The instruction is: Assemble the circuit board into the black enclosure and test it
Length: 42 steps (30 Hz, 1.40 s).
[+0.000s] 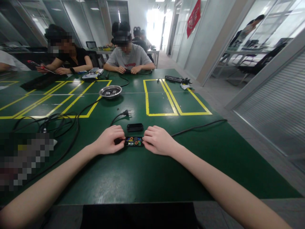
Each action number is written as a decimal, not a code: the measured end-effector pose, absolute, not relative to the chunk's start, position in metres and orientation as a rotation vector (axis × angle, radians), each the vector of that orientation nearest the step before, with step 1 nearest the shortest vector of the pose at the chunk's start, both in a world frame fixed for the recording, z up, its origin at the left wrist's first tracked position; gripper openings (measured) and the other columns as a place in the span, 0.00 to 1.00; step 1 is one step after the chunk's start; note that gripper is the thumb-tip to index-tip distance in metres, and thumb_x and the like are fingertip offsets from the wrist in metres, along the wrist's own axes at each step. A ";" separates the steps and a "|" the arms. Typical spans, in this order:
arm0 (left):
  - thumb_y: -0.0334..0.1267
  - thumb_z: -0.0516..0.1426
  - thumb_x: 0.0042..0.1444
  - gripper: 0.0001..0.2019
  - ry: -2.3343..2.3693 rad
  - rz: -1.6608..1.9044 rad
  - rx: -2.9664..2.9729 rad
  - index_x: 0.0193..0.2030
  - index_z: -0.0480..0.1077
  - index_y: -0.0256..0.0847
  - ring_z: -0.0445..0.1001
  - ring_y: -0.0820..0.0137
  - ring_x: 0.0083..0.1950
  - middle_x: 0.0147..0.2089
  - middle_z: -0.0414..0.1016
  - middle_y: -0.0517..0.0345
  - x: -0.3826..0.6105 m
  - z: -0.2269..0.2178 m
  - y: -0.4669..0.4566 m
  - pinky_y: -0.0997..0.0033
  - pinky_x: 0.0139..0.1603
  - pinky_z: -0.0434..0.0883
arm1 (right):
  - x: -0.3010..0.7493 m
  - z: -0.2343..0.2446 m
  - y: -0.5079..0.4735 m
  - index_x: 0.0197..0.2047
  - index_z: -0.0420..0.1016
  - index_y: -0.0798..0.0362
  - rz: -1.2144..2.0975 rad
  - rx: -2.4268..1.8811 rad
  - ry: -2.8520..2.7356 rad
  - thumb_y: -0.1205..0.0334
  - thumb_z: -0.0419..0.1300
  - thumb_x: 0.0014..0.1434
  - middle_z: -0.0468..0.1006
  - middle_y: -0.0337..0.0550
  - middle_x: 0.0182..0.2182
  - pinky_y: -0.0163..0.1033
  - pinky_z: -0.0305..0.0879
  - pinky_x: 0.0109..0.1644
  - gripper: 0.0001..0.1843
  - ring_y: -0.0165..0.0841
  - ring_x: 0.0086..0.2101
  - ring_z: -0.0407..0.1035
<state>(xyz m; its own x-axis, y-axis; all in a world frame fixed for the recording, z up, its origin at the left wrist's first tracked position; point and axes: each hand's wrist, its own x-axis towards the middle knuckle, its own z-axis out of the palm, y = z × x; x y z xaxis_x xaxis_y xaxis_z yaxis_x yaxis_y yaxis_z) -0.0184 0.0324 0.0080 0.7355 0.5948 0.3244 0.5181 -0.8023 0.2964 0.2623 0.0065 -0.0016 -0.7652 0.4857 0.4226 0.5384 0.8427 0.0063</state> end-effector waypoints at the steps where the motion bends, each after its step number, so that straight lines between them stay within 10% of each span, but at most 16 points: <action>1: 0.34 0.56 0.55 0.07 0.894 0.652 2.793 0.27 0.70 0.40 0.70 0.67 0.33 0.27 0.73 0.58 -0.018 0.008 0.032 0.67 0.40 0.67 | 0.261 -0.004 0.008 0.34 0.79 0.53 -0.199 -0.788 -2.566 0.62 0.56 0.71 0.80 0.47 0.33 0.43 0.64 0.40 0.15 0.37 0.35 0.71; 5: 0.44 0.59 0.62 0.11 1.002 0.736 2.812 0.42 0.75 0.38 0.76 0.60 0.44 0.39 0.79 0.50 -0.018 0.007 0.035 0.59 0.48 0.72 | 0.256 -0.013 0.017 0.41 0.82 0.55 -0.173 -0.949 -2.393 0.59 0.55 0.72 0.82 0.49 0.36 0.45 0.66 0.42 0.15 0.39 0.37 0.73; 9: 0.63 0.66 0.53 0.37 1.010 0.604 2.821 0.63 0.71 0.41 0.72 0.46 0.63 0.65 0.72 0.39 -0.019 -0.002 0.037 0.43 0.62 0.70 | 0.254 -0.019 0.021 0.61 0.77 0.52 -0.110 -1.064 -2.387 0.56 0.56 0.72 0.78 0.55 0.57 0.54 0.69 0.55 0.20 0.46 0.53 0.72; 15: 0.55 0.69 0.54 0.32 0.946 0.647 2.751 0.61 0.71 0.43 0.66 0.44 0.71 0.72 0.63 0.36 -0.020 -0.010 0.036 0.39 0.68 0.68 | 0.256 -0.022 0.020 0.54 0.82 0.51 0.068 -1.027 -2.408 0.60 0.57 0.71 0.77 0.55 0.60 0.57 0.72 0.58 0.15 0.46 0.54 0.74; 23: 0.48 0.68 0.56 0.20 0.756 0.694 2.662 0.50 0.71 0.41 0.75 0.53 0.63 0.63 0.71 0.41 -0.019 -0.003 0.032 0.51 0.61 0.76 | 0.255 -0.018 0.015 0.41 0.81 0.50 0.307 -0.834 -2.284 0.69 0.57 0.67 0.80 0.51 0.55 0.53 0.75 0.57 0.10 0.42 0.54 0.75; 29: 0.48 0.71 0.51 0.35 0.828 0.709 2.605 0.62 0.65 0.43 0.74 0.51 0.64 0.65 0.72 0.41 -0.016 -0.005 0.032 0.47 0.65 0.73 | 0.254 -0.019 0.012 0.51 0.80 0.50 0.435 -0.816 -2.159 0.71 0.57 0.66 0.81 0.51 0.53 0.50 0.75 0.55 0.15 0.40 0.52 0.75; 35: 0.45 0.69 0.55 0.30 0.829 0.686 2.540 0.62 0.66 0.42 0.80 0.57 0.56 0.57 0.78 0.47 -0.015 -0.008 0.030 0.55 0.58 0.78 | 0.256 -0.023 0.013 0.58 0.79 0.52 0.542 -1.029 -2.195 0.69 0.58 0.64 0.83 0.44 0.38 0.37 0.73 0.34 0.20 0.29 0.27 0.71; 42: 0.44 0.68 0.55 0.31 0.813 0.756 2.515 0.63 0.66 0.43 0.80 0.58 0.56 0.59 0.77 0.47 -0.016 -0.008 0.030 0.56 0.58 0.78 | 0.253 -0.019 0.007 0.53 0.80 0.53 0.496 -0.868 -2.071 0.68 0.57 0.64 0.85 0.46 0.41 0.37 0.78 0.38 0.16 0.32 0.34 0.78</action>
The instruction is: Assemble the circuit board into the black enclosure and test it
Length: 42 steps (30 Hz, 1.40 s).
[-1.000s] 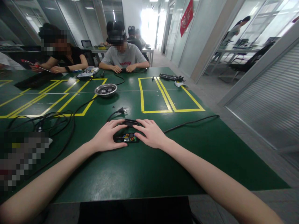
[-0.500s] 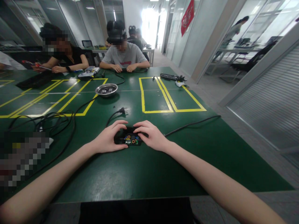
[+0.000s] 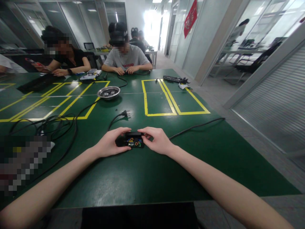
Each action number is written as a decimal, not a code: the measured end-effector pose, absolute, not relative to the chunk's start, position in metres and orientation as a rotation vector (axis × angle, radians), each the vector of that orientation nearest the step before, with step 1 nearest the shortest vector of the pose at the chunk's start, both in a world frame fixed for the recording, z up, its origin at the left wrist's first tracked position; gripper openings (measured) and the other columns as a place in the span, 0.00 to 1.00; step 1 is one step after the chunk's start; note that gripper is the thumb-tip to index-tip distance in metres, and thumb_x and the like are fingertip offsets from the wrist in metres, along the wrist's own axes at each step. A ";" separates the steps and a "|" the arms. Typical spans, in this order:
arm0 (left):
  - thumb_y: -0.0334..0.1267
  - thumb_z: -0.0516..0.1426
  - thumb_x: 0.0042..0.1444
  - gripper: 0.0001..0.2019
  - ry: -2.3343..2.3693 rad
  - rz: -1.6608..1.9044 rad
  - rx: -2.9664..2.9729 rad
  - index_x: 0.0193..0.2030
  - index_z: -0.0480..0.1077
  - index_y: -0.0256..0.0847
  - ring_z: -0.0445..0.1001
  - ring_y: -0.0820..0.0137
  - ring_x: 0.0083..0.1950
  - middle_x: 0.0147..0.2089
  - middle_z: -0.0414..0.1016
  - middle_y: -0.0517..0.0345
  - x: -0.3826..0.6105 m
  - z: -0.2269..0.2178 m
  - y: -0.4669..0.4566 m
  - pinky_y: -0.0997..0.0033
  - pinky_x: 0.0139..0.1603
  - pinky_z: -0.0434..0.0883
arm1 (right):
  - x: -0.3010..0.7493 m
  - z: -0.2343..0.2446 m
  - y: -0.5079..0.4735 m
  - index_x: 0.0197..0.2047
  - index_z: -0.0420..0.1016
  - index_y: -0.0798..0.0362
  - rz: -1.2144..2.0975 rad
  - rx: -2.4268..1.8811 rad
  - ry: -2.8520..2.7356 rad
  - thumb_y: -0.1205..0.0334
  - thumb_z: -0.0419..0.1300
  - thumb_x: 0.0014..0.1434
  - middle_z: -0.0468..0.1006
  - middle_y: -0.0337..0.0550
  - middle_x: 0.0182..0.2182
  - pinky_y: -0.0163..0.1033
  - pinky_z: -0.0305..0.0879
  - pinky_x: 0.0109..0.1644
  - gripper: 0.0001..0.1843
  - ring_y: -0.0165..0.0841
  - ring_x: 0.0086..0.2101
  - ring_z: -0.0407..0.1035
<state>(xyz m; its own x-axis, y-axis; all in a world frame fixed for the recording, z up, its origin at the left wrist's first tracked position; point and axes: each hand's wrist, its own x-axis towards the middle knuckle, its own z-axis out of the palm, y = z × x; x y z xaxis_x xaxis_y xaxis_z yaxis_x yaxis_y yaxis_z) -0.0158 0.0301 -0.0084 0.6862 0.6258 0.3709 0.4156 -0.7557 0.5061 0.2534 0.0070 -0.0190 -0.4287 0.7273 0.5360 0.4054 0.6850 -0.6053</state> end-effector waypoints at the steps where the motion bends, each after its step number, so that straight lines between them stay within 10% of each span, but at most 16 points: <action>1: 0.44 0.68 0.56 0.30 0.813 0.755 2.507 0.63 0.66 0.43 0.80 0.58 0.55 0.59 0.77 0.47 -0.016 -0.008 0.030 0.57 0.58 0.78 | 0.253 -0.018 0.006 0.52 0.80 0.53 0.491 -0.841 -2.071 0.69 0.58 0.63 0.85 0.46 0.42 0.37 0.79 0.39 0.16 0.32 0.34 0.79; 13: 0.44 0.66 0.58 0.16 0.840 0.695 2.497 0.49 0.71 0.42 0.78 0.65 0.43 0.44 0.79 0.55 -0.014 -0.006 0.028 0.66 0.45 0.75 | 0.257 -0.010 0.005 0.45 0.73 0.52 0.365 -0.622 -2.328 0.68 0.62 0.61 0.81 0.56 0.52 0.49 0.77 0.53 0.08 0.42 0.51 0.78; 42: 0.47 0.62 0.62 0.15 0.847 0.616 2.617 0.50 0.69 0.41 0.76 0.61 0.43 0.43 0.78 0.52 -0.005 -0.002 0.023 0.62 0.44 0.73 | 0.246 -0.013 0.006 0.58 0.71 0.57 0.254 -0.936 -2.578 0.68 0.63 0.58 0.79 0.53 0.44 0.49 0.74 0.49 0.24 0.43 0.44 0.75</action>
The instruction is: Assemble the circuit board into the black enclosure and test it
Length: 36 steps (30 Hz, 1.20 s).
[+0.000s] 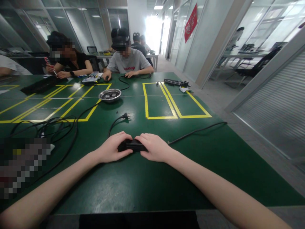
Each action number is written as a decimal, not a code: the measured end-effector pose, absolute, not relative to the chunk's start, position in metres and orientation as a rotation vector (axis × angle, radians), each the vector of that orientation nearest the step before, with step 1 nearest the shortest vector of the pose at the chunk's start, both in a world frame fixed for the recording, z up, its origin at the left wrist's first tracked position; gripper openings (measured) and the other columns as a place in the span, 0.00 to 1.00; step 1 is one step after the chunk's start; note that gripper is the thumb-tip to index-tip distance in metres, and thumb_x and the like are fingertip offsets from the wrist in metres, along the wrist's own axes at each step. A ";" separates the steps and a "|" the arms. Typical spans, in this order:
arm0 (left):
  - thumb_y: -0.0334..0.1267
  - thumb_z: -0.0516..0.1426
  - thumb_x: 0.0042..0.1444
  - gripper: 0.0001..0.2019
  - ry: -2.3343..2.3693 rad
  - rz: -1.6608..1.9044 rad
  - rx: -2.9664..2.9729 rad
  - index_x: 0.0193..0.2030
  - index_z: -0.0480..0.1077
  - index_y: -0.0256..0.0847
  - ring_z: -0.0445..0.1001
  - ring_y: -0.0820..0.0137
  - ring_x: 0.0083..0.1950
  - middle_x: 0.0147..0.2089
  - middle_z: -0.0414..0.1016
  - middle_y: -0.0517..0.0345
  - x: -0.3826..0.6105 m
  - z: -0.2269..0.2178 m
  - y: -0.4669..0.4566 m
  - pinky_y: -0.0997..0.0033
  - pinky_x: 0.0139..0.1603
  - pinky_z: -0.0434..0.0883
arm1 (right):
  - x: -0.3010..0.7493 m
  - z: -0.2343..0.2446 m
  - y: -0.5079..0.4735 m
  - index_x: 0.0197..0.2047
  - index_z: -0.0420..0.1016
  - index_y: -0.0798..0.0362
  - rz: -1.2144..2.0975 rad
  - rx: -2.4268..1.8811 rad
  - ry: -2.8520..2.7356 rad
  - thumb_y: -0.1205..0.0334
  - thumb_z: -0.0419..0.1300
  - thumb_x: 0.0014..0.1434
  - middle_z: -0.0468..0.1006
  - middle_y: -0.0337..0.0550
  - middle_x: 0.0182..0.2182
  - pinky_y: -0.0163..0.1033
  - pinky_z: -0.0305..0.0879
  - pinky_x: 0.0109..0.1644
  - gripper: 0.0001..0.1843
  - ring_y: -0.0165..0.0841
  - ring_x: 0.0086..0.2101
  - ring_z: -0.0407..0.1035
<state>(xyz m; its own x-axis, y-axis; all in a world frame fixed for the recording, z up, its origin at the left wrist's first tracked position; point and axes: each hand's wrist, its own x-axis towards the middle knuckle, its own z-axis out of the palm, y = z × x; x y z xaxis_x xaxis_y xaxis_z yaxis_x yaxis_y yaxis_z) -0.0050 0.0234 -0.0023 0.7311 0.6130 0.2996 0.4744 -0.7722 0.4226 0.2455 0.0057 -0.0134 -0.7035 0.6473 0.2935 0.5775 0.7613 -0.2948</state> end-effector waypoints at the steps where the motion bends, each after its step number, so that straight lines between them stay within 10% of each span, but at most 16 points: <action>1: 0.48 0.64 0.60 0.17 0.852 0.618 2.627 0.50 0.69 0.41 0.76 0.61 0.43 0.43 0.78 0.52 -0.004 -0.003 0.023 0.62 0.43 0.73 | 0.246 -0.013 0.006 0.58 0.71 0.56 0.256 -0.937 -2.589 0.68 0.62 0.59 0.80 0.53 0.44 0.48 0.74 0.49 0.23 0.43 0.44 0.76; 11: 0.40 0.58 0.64 0.06 0.871 0.582 2.816 0.39 0.68 0.42 0.74 0.63 0.38 0.36 0.76 0.55 0.001 -0.005 0.019 0.63 0.41 0.67 | 0.247 -0.005 0.002 0.59 0.72 0.56 0.167 -0.968 -2.699 0.61 0.59 0.67 0.82 0.50 0.42 0.42 0.70 0.42 0.18 0.39 0.38 0.78; 26: 0.50 0.56 0.69 0.17 0.764 0.672 2.867 0.54 0.74 0.41 0.80 0.59 0.51 0.53 0.82 0.47 -0.001 -0.001 0.020 0.59 0.52 0.72 | 0.249 -0.008 0.002 0.53 0.76 0.56 -0.107 -0.826 -2.605 0.48 0.54 0.73 0.84 0.51 0.40 0.43 0.67 0.40 0.20 0.39 0.36 0.76; 36: 0.52 0.58 0.66 0.19 0.782 0.692 2.644 0.53 0.76 0.39 0.80 0.60 0.46 0.47 0.82 0.48 -0.002 0.003 0.018 0.61 0.50 0.75 | 0.251 -0.006 0.002 0.55 0.76 0.57 -0.240 -0.741 -2.617 0.50 0.51 0.75 0.84 0.52 0.43 0.43 0.69 0.40 0.22 0.39 0.36 0.76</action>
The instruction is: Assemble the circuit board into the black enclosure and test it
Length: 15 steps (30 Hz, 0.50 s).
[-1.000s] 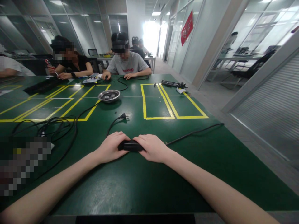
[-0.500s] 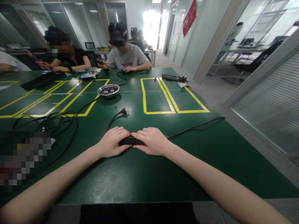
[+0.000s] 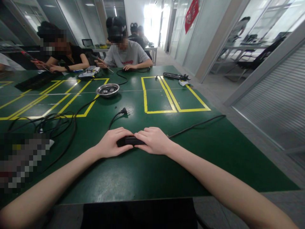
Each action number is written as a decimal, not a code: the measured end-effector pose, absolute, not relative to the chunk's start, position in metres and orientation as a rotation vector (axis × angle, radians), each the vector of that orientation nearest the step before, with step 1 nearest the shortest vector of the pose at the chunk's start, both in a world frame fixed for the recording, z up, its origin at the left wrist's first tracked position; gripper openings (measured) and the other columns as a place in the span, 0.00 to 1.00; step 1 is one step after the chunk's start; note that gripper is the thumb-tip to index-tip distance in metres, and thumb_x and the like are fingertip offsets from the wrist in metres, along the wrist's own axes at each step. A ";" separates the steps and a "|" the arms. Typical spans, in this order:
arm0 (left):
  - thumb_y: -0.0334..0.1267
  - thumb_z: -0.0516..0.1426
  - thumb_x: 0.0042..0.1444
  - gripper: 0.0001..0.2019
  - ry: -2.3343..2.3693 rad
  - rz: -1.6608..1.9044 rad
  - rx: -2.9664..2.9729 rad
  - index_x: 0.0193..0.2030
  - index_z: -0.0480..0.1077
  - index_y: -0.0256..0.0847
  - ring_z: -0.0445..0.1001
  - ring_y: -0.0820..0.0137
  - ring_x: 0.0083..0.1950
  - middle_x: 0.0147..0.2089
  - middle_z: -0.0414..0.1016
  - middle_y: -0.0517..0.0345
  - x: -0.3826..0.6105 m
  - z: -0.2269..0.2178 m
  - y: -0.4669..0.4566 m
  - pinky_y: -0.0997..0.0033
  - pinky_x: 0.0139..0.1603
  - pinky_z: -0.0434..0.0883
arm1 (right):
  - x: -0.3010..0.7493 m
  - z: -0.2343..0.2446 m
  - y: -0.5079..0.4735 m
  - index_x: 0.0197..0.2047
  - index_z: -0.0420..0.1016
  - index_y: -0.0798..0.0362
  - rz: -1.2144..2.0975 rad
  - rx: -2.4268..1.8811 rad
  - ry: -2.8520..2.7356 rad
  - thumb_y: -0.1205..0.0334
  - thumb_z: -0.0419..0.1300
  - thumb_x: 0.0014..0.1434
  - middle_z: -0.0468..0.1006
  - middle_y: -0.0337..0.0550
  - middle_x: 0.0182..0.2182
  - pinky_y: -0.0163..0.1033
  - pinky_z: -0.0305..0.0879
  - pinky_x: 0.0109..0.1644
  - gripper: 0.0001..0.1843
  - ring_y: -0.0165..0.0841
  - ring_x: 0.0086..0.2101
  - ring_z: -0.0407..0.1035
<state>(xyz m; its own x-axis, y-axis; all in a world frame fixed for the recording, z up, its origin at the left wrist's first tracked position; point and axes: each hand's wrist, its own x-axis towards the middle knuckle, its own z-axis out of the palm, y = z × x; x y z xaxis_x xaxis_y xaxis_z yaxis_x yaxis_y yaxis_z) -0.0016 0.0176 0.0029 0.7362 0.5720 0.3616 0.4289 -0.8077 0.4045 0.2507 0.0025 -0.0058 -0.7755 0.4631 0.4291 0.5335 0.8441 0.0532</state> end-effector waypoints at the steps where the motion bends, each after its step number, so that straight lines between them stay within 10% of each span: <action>1: 0.52 0.57 0.67 0.19 0.800 0.688 2.595 0.53 0.75 0.39 0.79 0.61 0.46 0.47 0.82 0.49 -0.001 0.003 0.017 0.61 0.49 0.75 | 0.252 -0.005 0.002 0.57 0.75 0.57 -0.280 -0.721 -2.631 0.51 0.51 0.75 0.84 0.53 0.46 0.42 0.70 0.40 0.21 0.39 0.38 0.77; 6: 0.49 0.49 0.72 0.20 0.926 0.555 2.389 0.43 0.76 0.40 0.76 0.65 0.43 0.41 0.77 0.54 0.000 0.005 0.019 0.66 0.46 0.72 | 0.255 -0.007 0.002 0.63 0.73 0.53 -0.414 -0.681 -2.653 0.60 0.50 0.74 0.81 0.53 0.54 0.40 0.72 0.44 0.20 0.37 0.44 0.77; 15: 0.50 0.63 0.62 0.15 0.966 0.640 2.158 0.45 0.75 0.40 0.72 0.67 0.40 0.41 0.75 0.56 0.002 0.006 0.017 0.67 0.42 0.71 | 0.253 -0.006 0.004 0.60 0.74 0.56 -0.298 -0.629 -2.545 0.68 0.54 0.68 0.81 0.53 0.51 0.42 0.75 0.45 0.19 0.39 0.45 0.74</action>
